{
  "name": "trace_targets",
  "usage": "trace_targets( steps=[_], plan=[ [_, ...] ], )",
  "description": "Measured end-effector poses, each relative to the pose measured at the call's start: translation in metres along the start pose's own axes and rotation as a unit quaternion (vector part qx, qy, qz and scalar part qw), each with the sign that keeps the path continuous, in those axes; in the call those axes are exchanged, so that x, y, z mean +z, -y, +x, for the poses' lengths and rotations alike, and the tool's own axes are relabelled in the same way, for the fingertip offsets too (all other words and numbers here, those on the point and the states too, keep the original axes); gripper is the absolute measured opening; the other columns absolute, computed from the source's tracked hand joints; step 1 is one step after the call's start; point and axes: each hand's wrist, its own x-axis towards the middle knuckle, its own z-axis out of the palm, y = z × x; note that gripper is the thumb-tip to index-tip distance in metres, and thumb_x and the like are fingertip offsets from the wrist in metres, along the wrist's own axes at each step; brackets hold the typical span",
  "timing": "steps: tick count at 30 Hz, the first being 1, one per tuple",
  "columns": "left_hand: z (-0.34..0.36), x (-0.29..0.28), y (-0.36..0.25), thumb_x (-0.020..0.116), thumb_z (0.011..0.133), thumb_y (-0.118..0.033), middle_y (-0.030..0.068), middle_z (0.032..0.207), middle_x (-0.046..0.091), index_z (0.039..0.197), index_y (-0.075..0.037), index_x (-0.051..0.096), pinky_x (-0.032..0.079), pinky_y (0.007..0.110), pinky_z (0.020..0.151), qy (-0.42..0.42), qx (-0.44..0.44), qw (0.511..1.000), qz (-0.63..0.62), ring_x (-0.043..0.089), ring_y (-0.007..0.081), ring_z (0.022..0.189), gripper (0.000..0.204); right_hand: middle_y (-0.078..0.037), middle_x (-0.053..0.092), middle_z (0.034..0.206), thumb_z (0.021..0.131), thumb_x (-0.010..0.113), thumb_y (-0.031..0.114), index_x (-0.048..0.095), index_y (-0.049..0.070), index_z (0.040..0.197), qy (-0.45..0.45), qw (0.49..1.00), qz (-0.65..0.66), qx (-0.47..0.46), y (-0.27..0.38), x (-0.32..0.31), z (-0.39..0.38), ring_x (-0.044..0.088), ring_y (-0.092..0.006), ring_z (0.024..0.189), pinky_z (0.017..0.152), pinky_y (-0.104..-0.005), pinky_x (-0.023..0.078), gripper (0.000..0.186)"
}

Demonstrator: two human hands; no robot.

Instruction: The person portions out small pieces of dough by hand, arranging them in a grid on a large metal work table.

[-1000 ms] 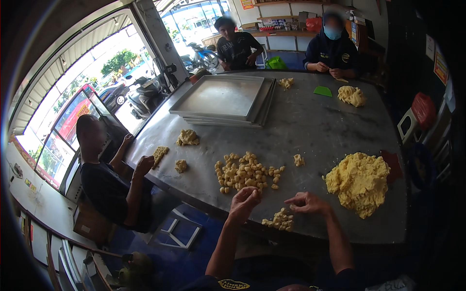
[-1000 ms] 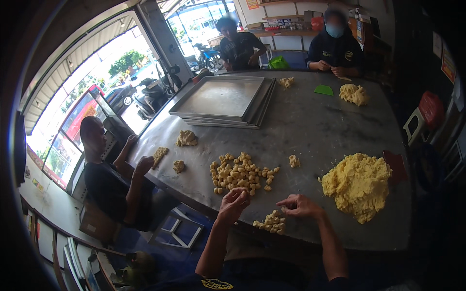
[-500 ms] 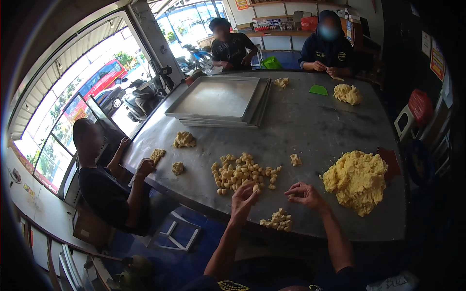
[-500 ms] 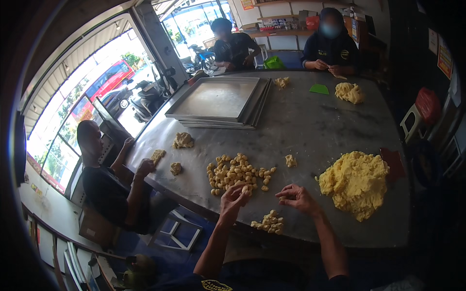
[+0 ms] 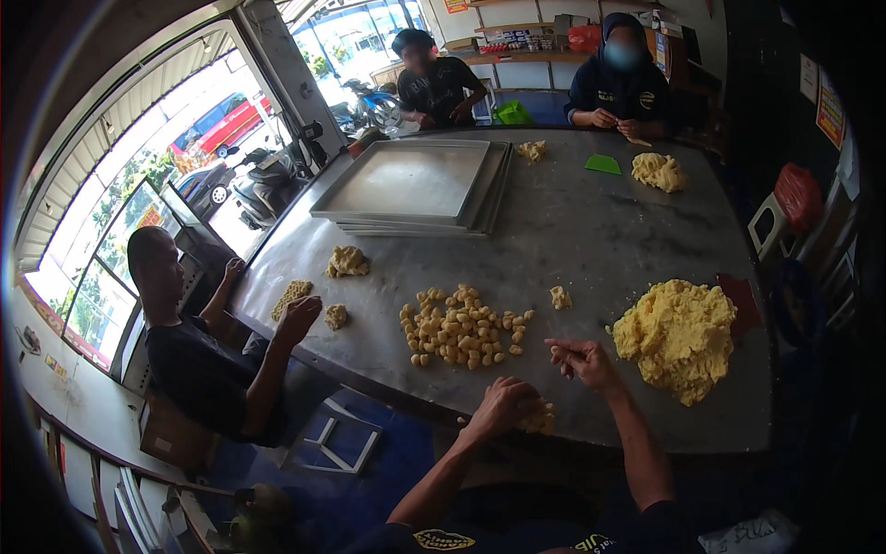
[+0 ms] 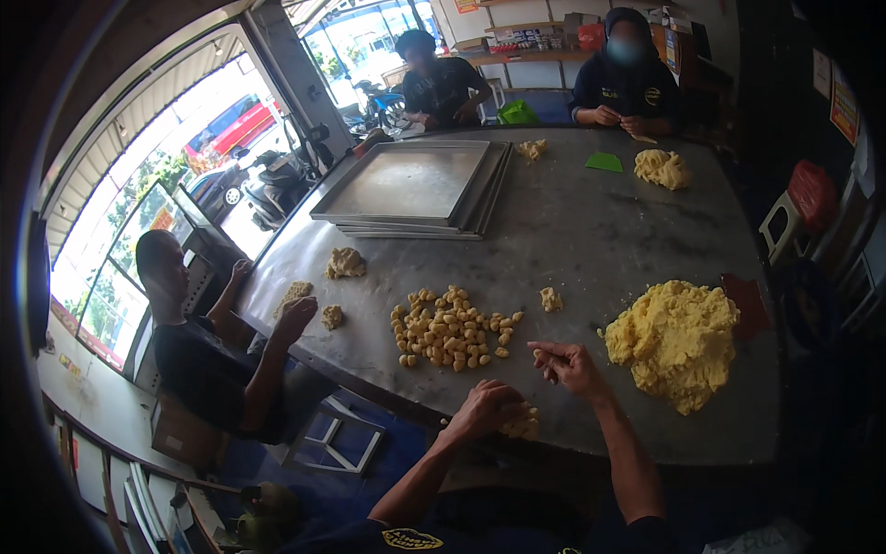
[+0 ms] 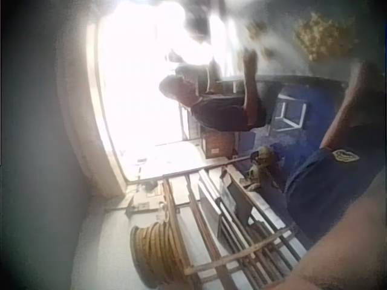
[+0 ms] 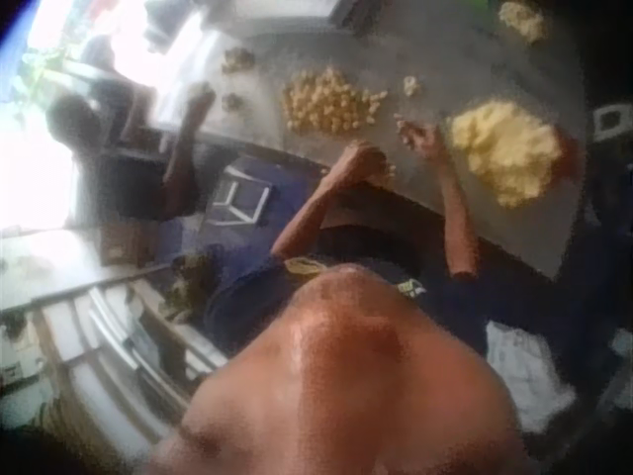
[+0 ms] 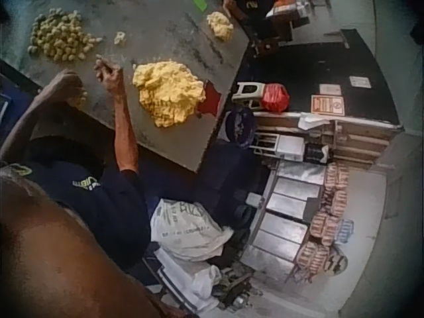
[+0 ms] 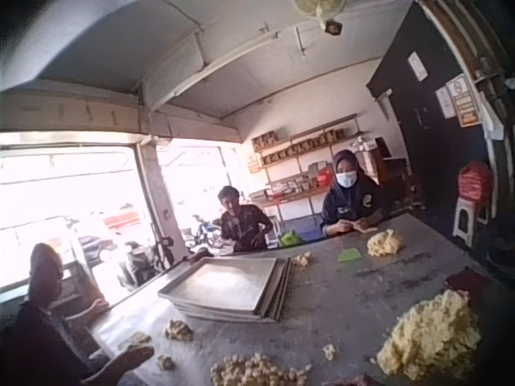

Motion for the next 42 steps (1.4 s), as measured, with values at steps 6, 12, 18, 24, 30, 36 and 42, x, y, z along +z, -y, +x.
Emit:
trace_targets(
  steps=[6,12,18,24,30,36,42],
  plan=[
    [0.009,0.007,-0.015,0.068,0.093,-0.019,0.0094,0.102,0.072,0.118,-0.007,0.066,0.054,0.035,0.08,-0.09,-0.119,0.977,-0.155,0.068,0.0207,0.092,0.028,-0.005,0.07,0.095,0.1,0.056,0.005,0.068,-0.003,0.114,0.013,0.996,-0.006,-0.086,-0.016,-0.002,0.003,0.065,-0.0089,0.081,0.072,-0.0254,0.055,0.02],
    [0.008,-0.018,0.001,0.059,0.101,-0.019,0.0075,0.093,0.073,0.115,0.001,0.065,0.052,0.028,0.07,-0.16,-0.134,0.922,-0.327,0.066,0.0118,0.077,0.025,-0.008,0.072,0.102,0.093,0.071,0.014,0.067,-0.001,0.117,0.12,0.982,-0.067,0.132,0.005,-0.019,-0.001,0.065,-0.0078,0.075,0.07,-0.0245,0.054,0.029],
    [0.001,-0.017,0.025,0.053,0.105,-0.029,0.002,0.078,0.063,0.112,0.003,0.063,0.046,0.025,0.059,-0.193,-0.123,0.908,-0.35,0.054,0.0091,0.061,0.034,-0.003,0.075,0.105,0.082,0.081,0.018,0.061,0.013,0.137,0.075,0.988,-0.127,-0.038,0.004,0.001,-0.003,0.06,-0.0057,0.072,0.069,-0.0247,0.052,0.059],
    [0.0,-0.02,0.028,0.056,0.104,-0.031,0.0049,0.087,0.064,0.117,0.0,0.058,0.048,0.025,0.063,-0.154,-0.158,0.824,-0.521,0.06,0.011,0.066,0.035,-0.003,0.075,0.106,0.081,0.08,0.022,0.062,0.018,0.136,0.26,0.948,-0.182,0.01,-0.006,0.0,-0.006,0.063,-0.0106,0.087,0.081,-0.0305,0.052,0.059],
    [-0.007,-0.026,0.029,0.06,0.102,-0.024,0.0098,0.098,0.069,0.118,-0.002,0.058,0.05,0.026,0.066,-0.151,-0.095,0.847,-0.502,0.068,0.015,0.077,0.028,-0.003,0.075,0.106,0.081,0.079,0.024,0.063,0.019,0.135,0.283,0.932,-0.216,0.074,0.009,0.005,-0.005,0.065,-0.0121,0.087,0.083,-0.0309,0.051,0.056],
    [-0.009,-0.029,0.04,0.063,0.1,-0.02,0.0108,0.097,0.069,0.111,-0.006,0.058,0.054,0.028,0.069,-0.133,-0.117,0.79,-0.587,0.066,0.0144,0.076,0.018,-0.005,0.072,0.099,0.081,0.079,0.028,0.066,0.019,0.132,0.304,0.928,-0.213,0.038,-0.012,-0.004,-0.003,0.062,-0.0135,0.088,0.081,-0.0313,0.051,0.054],
    [-0.003,-0.045,0.022,0.066,0.098,-0.022,0.0113,0.103,0.068,0.116,-0.004,0.057,0.055,0.031,0.071,-0.103,-0.139,0.802,-0.571,0.067,0.0162,0.085,0.027,-0.005,0.064,0.095,0.084,0.075,0.025,0.067,0.018,0.13,0.3,0.923,-0.239,-0.009,-0.004,-0.014,-0.001,0.062,-0.0153,0.088,0.081,-0.0303,0.052,0.047]
  ],
)
